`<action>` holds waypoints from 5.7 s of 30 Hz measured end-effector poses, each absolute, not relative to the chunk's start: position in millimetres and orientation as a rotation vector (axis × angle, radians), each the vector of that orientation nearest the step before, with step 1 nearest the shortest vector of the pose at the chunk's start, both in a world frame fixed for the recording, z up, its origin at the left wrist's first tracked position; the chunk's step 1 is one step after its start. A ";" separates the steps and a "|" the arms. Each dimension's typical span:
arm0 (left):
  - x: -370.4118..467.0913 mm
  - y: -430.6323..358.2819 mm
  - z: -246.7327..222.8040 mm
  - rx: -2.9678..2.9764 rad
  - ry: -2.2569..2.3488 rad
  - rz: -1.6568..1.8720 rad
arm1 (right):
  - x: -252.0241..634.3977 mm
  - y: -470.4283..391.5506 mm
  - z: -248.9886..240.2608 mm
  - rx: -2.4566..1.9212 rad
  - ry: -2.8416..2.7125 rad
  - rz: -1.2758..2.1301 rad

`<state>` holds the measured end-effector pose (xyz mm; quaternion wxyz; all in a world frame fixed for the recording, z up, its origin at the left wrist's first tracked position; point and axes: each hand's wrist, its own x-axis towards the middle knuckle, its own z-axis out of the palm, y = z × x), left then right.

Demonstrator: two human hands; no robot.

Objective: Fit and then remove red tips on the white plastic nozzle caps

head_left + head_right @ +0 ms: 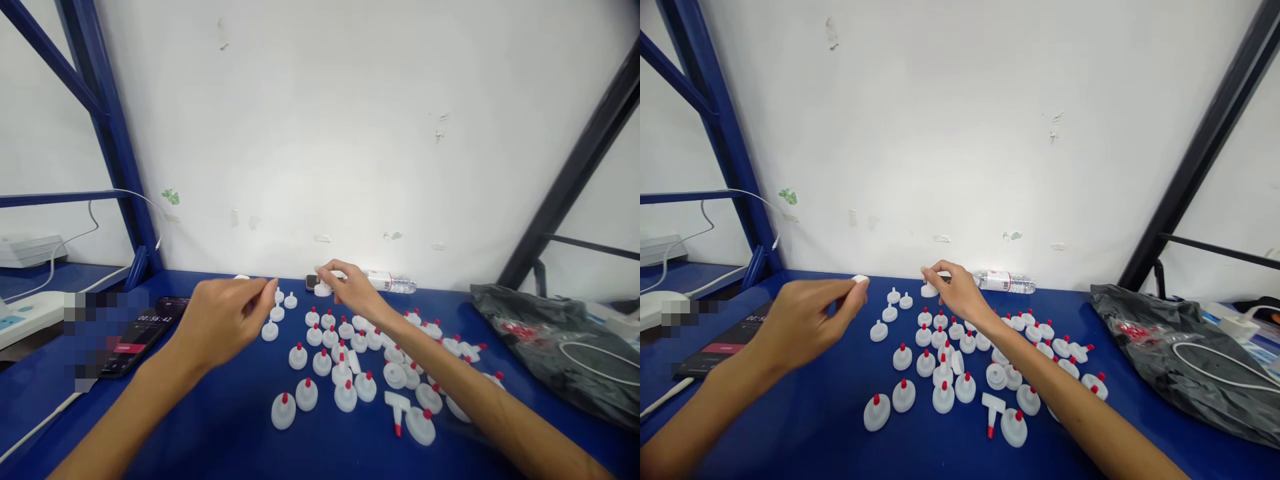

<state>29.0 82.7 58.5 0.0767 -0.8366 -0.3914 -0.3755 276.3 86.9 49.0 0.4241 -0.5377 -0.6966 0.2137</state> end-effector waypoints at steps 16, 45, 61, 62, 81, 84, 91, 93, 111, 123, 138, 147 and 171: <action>38.6 157.0 1.2 -2.823 -1.337 -0.615 | 309.4 112.6 21.2 -1.885 -2.156 -0.035; 41.4 160.7 -12.0 -2.938 -1.312 -0.558 | 293.3 49.7 87.0 -1.963 -2.513 0.885; 41.4 161.7 -11.6 -2.950 -1.346 -0.537 | 295.9 57.6 78.0 -2.089 -2.671 0.829; 41.4 161.5 -11.4 -2.951 -1.347 -0.536 | 295.1 55.9 81.2 -2.072 -2.669 0.848; 40.0 163.3 -12.2 -2.948 -1.351 -0.521 | 317.4 82.8 78.3 -2.356 -2.418 0.349; 40.1 163.4 -12.4 -2.945 -1.352 -0.522 | 321.2 87.9 73.6 -2.274 -2.446 0.443; 40.4 160.6 -10.8 -2.945 -1.345 -0.556 | 324.7 85.9 77.2 -2.234 -2.389 0.545; 40.2 159.7 -9.9 -2.950 -1.341 -0.567 | 327.2 83.9 80.1 -2.337 -2.326 0.512; 39.1 161.0 -10.3 -2.974 -1.361 -0.551 | 344.9 101.4 64.6 -2.643 -2.187 0.708; 41.3 156.2 -5.9 -2.981 -1.375 -0.553 | 334.7 103.2 55.3 -2.730 -2.242 0.617; 13.4 152.3 17.8 -3.085 -1.458 -0.283 | 320.3 79.2 87.0 -1.963 -2.292 0.268; 39.6 129.0 19.2 -2.957 -1.213 -0.864 | 294.3 69.5 85.0 -1.372 -2.124 0.600; 50.6 121.9 -1.8 -2.839 -0.820 -1.089 | 268.8 72.4 54.0 -1.033 -1.958 0.722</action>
